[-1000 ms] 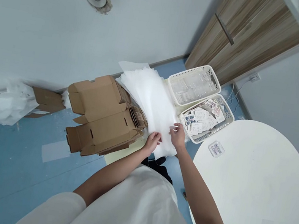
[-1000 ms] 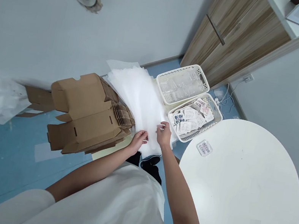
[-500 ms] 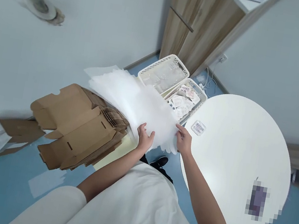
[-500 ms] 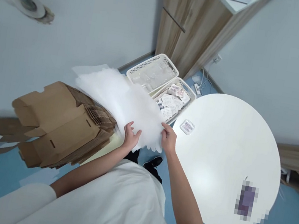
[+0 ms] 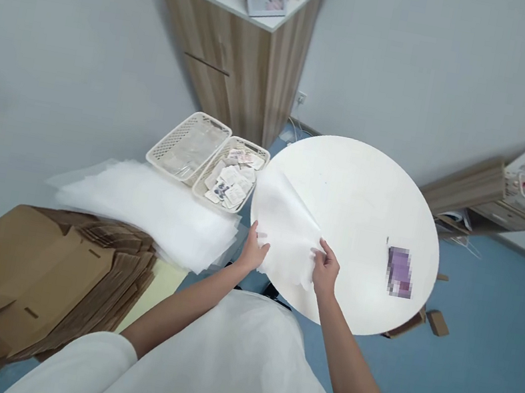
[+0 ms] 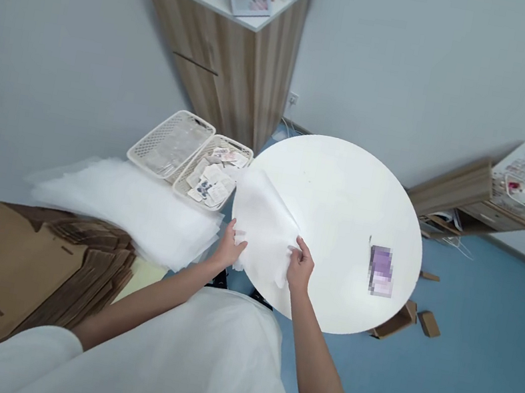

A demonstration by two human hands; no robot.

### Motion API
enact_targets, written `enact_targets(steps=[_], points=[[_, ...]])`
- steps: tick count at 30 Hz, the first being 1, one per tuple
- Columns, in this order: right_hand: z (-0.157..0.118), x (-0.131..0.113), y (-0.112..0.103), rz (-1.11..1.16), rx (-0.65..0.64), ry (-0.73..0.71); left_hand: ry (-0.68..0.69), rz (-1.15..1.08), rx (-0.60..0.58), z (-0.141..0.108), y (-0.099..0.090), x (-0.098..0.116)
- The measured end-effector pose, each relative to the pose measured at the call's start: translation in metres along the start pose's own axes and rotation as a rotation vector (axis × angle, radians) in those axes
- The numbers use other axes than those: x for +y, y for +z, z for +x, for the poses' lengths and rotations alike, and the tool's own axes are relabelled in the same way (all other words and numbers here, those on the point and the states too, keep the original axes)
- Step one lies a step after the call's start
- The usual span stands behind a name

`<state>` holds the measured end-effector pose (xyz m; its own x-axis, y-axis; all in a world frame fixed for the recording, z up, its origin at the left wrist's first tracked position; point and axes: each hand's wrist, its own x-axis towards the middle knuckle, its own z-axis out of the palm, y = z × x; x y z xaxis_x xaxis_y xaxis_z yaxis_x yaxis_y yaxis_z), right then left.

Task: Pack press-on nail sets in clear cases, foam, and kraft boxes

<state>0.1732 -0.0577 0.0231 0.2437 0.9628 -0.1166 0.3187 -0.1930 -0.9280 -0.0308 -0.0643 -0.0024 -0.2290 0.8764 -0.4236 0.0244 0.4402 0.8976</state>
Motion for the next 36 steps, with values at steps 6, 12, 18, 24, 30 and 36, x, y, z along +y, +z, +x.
enact_targets(steps=[6,12,18,24,30,36], points=[[-0.003,0.043,-0.067,-0.076,0.035,0.061,0.167,0.254,-0.143,0.002,0.050,0.017],[-0.008,0.082,-0.102,-0.256,-0.061,-0.005,0.312,0.530,-0.277,0.009,0.087,0.002],[-0.013,0.104,-0.106,-0.443,-0.161,-0.014,0.296,0.825,-0.286,0.006,0.103,-0.010],[-0.008,0.107,-0.108,-0.715,-0.068,-0.153,0.432,0.956,-0.213,-0.001,0.108,-0.005],[-0.002,0.108,-0.109,-0.780,-0.291,-0.309,0.528,1.169,-0.392,-0.008,0.107,-0.007],[0.006,0.108,-0.110,-0.799,-0.270,-0.237,0.510,1.202,-0.442,0.000,0.114,-0.009]])
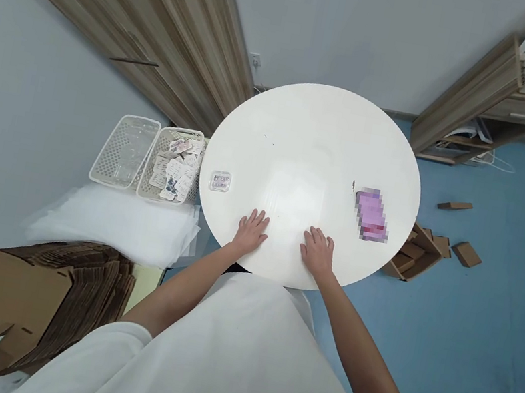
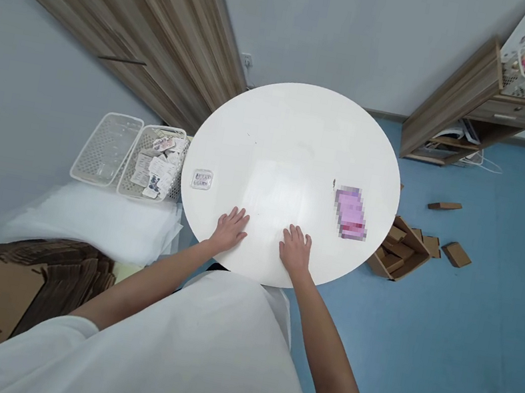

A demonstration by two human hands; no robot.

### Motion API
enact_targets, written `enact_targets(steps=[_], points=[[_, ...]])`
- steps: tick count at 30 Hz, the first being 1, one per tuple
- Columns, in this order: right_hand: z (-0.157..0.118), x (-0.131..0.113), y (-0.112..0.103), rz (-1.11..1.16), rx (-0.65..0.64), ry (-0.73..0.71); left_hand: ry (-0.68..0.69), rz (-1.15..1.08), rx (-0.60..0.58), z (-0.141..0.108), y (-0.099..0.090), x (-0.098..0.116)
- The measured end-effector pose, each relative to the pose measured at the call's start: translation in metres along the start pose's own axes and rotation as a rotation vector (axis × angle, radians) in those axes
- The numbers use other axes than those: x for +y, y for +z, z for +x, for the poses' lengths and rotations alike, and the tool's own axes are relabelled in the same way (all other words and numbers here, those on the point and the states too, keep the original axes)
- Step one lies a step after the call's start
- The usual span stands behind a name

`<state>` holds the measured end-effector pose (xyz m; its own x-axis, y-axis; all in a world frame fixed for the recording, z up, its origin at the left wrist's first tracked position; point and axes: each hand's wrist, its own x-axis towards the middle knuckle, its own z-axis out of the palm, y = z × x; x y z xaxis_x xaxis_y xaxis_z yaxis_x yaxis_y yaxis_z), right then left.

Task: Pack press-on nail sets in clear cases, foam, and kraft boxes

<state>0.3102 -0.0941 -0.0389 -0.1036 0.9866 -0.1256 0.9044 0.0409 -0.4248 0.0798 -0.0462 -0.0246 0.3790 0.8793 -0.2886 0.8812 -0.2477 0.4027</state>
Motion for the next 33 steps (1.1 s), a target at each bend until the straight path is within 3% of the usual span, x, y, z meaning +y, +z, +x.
enact_targets(steps=[8,13,18,23,28,33], points=[[-0.003,-0.003,0.001,-0.071,0.020,0.065,0.048,-0.107,0.007,0.005,0.002,-0.002],[0.001,-0.022,0.001,-0.139,0.088,0.126,0.081,-0.088,0.022,-0.001,-0.006,-0.013],[0.041,-0.070,0.007,-0.031,0.088,0.093,-0.122,-0.233,0.244,-0.008,-0.034,-0.056],[0.095,-0.130,0.028,0.405,-0.050,0.124,-0.400,-0.547,0.469,0.000,-0.061,-0.120],[0.131,-0.178,0.054,0.765,-0.196,0.223,-0.500,-0.883,0.436,0.020,-0.067,-0.156],[0.148,-0.207,0.070,0.910,-0.264,0.233,-0.523,-0.891,0.389,0.028,-0.069,-0.162]])
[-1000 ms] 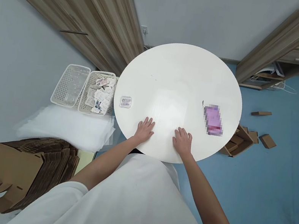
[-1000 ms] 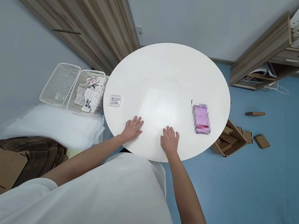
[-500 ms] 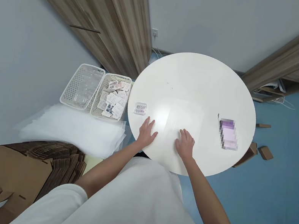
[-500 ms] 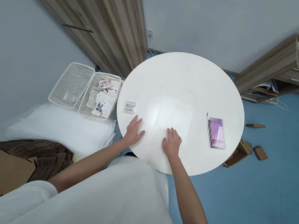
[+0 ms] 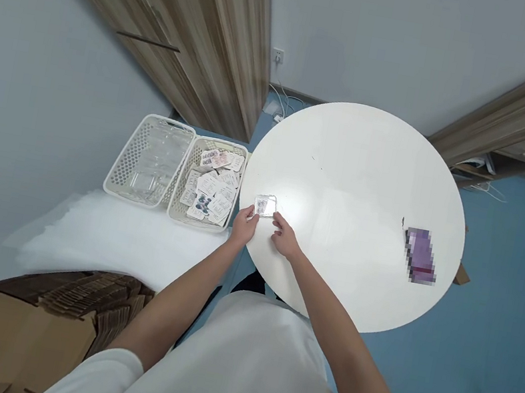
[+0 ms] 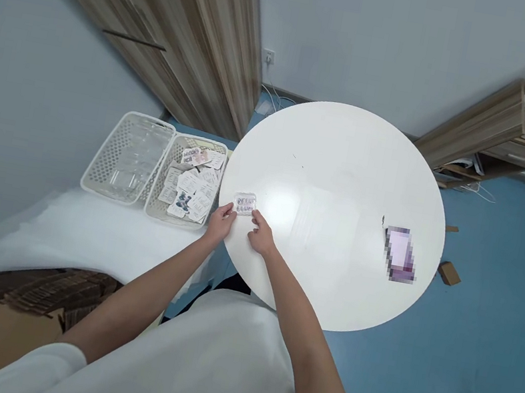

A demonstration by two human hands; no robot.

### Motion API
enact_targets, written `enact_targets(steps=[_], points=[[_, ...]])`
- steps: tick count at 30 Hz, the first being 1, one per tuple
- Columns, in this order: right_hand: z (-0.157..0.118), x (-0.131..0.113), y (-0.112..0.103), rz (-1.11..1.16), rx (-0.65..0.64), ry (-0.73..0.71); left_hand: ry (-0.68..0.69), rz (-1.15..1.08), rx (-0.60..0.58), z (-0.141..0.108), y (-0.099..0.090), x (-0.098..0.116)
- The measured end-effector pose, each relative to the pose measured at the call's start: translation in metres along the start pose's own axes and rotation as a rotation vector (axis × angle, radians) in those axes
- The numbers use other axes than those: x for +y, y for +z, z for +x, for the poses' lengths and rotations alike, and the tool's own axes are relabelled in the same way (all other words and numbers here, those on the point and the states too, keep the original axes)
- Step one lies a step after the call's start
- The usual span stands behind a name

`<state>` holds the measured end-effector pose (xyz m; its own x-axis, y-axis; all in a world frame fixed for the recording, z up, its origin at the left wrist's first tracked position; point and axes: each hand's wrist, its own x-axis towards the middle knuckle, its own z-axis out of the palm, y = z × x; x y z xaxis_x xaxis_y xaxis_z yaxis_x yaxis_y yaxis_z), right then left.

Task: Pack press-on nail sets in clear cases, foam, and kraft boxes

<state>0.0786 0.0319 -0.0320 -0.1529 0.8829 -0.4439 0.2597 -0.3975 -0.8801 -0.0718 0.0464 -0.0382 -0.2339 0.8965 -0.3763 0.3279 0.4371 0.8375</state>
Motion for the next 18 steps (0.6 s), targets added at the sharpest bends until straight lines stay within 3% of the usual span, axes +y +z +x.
enact_targets(steps=[4,9,14,18], points=[[-0.001,0.004,0.005,0.064,0.031,0.018,0.016,0.008,-0.017,-0.003,0.000,0.002],[-0.018,0.017,-0.004,0.107,0.130,-0.021,0.064,-0.017,-0.071,-0.015,0.010,0.010],[-0.045,0.029,-0.027,0.073,0.267,-0.119,0.134,-0.051,-0.130,-0.033,0.033,0.021],[-0.074,0.042,-0.057,-0.027,0.362,-0.188,0.240,-0.059,-0.219,-0.049,0.057,0.022]])
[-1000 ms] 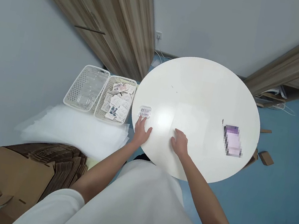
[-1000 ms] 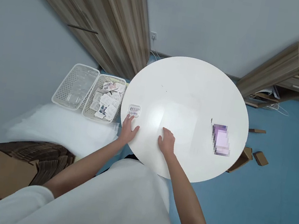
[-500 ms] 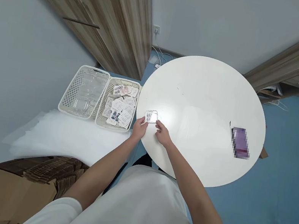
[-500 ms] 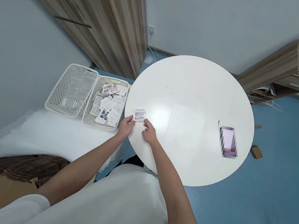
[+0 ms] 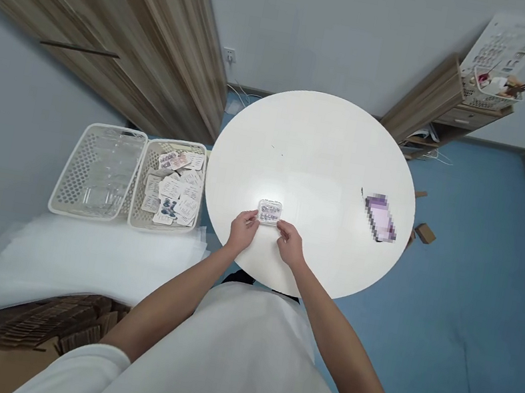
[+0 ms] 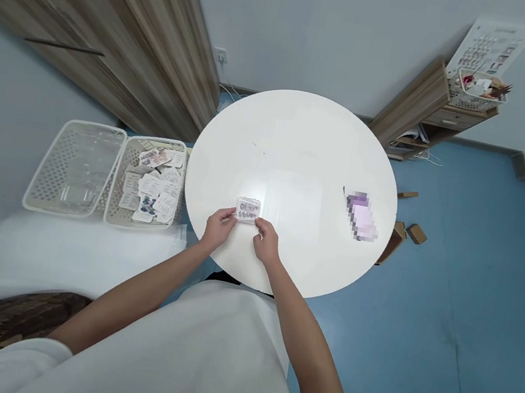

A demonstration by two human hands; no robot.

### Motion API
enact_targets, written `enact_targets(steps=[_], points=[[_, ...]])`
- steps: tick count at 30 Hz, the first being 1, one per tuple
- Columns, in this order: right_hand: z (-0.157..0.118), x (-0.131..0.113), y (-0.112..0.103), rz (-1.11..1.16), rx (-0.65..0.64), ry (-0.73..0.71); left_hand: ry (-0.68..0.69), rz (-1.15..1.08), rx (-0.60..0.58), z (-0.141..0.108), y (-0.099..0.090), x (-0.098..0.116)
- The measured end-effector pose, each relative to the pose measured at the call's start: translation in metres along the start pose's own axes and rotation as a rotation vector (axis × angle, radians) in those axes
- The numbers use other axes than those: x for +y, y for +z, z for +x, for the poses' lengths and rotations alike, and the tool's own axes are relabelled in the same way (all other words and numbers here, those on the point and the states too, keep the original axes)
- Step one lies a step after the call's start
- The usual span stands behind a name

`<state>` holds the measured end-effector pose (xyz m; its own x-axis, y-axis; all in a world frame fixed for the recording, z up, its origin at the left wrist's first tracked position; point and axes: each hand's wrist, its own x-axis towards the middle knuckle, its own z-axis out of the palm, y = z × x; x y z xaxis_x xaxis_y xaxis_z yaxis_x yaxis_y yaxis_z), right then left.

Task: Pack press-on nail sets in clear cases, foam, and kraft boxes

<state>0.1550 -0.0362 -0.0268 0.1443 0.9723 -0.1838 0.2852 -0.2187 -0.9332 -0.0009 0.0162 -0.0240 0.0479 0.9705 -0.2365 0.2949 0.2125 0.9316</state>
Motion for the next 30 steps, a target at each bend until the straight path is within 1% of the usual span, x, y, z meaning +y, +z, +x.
enact_targets(steps=[4,7,9,13,16,20,23,25,27,29,30], points=[[-0.021,0.015,-0.047,-0.123,0.043,-0.048,0.066,0.000,-0.113,-0.015,0.033,0.005],[-0.034,0.028,-0.080,-0.184,0.020,-0.031,0.063,0.023,-0.176,-0.030,0.059,0.010],[-0.040,0.035,-0.098,-0.217,-0.010,-0.006,0.041,0.038,-0.195,-0.040,0.077,0.012],[-0.048,0.049,-0.122,-0.273,-0.061,0.028,-0.005,0.075,-0.168,-0.056,0.108,0.011],[-0.049,0.058,-0.132,-0.285,-0.099,0.028,-0.020,0.122,-0.143,-0.063,0.123,0.009],[-0.048,0.066,-0.138,-0.313,-0.165,-0.012,-0.031,0.232,-0.119,-0.068,0.132,0.010],[-0.049,0.066,-0.141,-0.379,-0.201,-0.081,0.012,0.324,-0.120,-0.072,0.132,0.011],[-0.053,0.066,-0.143,-0.475,-0.256,-0.144,0.083,0.400,-0.129,-0.075,0.128,0.011],[-0.057,0.066,-0.143,-0.597,-0.355,-0.223,0.176,0.487,-0.154,-0.080,0.121,0.010],[-0.060,0.065,-0.141,-0.708,-0.448,-0.299,0.245,0.578,-0.202,-0.084,0.112,0.009],[-0.061,0.065,-0.139,-0.751,-0.473,-0.326,0.262,0.623,-0.233,-0.086,0.108,0.008]])
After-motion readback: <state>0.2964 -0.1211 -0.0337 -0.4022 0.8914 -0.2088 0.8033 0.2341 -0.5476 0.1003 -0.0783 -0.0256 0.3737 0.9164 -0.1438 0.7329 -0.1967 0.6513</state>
